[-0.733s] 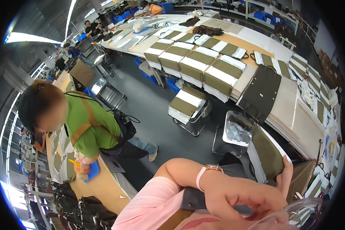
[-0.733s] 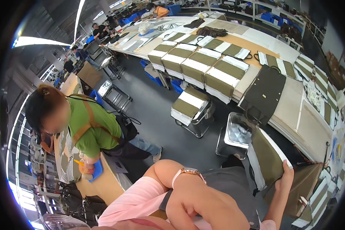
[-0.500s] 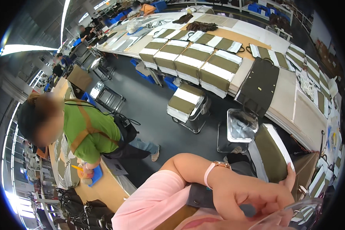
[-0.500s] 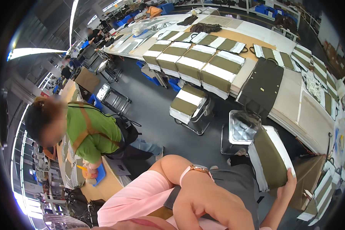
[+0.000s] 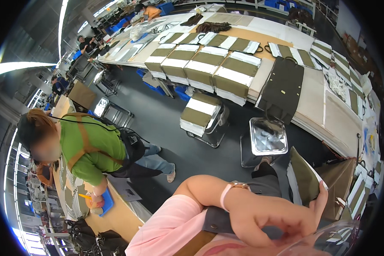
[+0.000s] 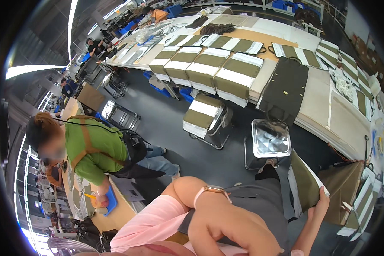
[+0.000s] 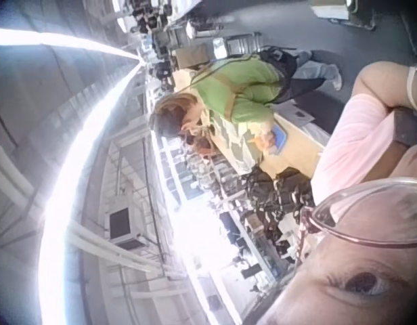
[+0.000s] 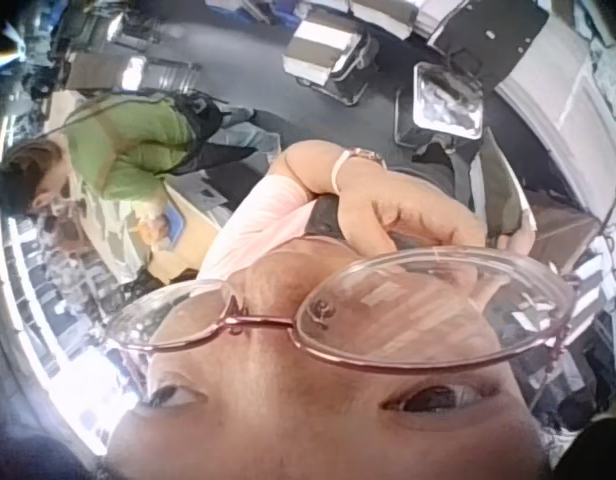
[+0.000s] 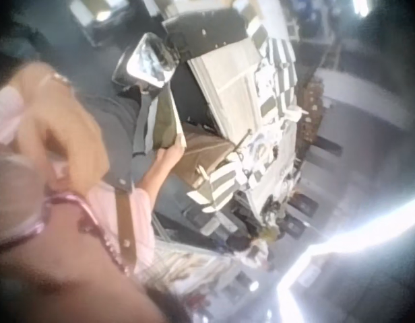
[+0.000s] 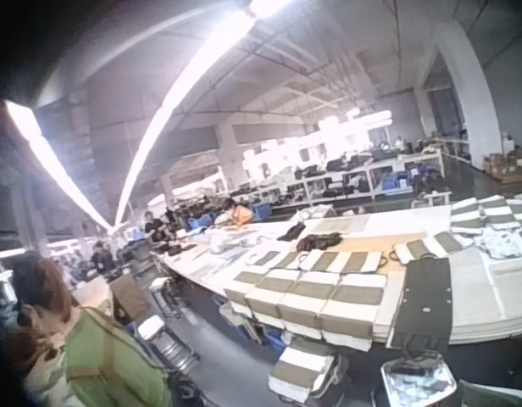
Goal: The person assembles a green and white striped bag by hand. They pick up white elastic straps, thread them through the bag's fabric loops, and secure them with small yellow adhesive squares. The person then folds the bag and places it on a stack of finished units.
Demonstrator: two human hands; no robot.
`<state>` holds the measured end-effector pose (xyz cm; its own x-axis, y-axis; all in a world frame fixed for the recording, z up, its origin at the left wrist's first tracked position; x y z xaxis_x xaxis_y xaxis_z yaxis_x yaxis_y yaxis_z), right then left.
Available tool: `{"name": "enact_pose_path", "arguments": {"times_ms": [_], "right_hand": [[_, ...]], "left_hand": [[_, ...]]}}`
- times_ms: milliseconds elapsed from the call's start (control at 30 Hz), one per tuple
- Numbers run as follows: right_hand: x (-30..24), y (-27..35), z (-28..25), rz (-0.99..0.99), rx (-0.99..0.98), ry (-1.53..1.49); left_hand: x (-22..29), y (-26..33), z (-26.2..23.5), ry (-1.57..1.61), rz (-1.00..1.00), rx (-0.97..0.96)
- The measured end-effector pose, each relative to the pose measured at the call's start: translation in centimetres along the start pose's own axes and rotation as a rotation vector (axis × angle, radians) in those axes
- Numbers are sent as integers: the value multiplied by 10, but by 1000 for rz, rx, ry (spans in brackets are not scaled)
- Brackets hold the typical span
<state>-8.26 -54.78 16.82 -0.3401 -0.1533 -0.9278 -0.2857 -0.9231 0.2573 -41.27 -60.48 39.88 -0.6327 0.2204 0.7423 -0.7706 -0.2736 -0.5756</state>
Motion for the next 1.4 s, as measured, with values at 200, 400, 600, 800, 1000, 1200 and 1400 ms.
{"name": "enact_pose_path", "arguments": {"times_ms": [200,400,600,800,1000,1200,1400], "right_hand": [[3,-14,27,53,-27,-136],[2,-15,49,29,-99,-83],[4,-8,32,78,-6,-55],[-6,3,15,40,95,-25],[-11,16,-21,8,323,-33],[-10,27,-55,89,399,-93],[6,37,-105,151,430,-186]], "left_hand": [[41,26,-10,-36,422,87],[80,65,2,-263,380,-20],[98,78,-1,-432,363,-56],[91,61,-28,-533,295,-131],[54,25,-82,-362,210,-227],[5,-2,-88,-122,76,-45],[-53,-88,-85,145,-51,-293]]}}
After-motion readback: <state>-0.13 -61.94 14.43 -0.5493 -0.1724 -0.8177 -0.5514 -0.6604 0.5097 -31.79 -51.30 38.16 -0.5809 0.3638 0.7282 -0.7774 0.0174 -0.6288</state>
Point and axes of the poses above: each hand's wrist, its own y-axis away from the middle knuckle, its own z-axis out of the palm, x = y × z, the point moved 2 cm from there along -y, towards the middle knuckle, and after that the axes turned 9 degrees about -z, right-handed, at the moved point
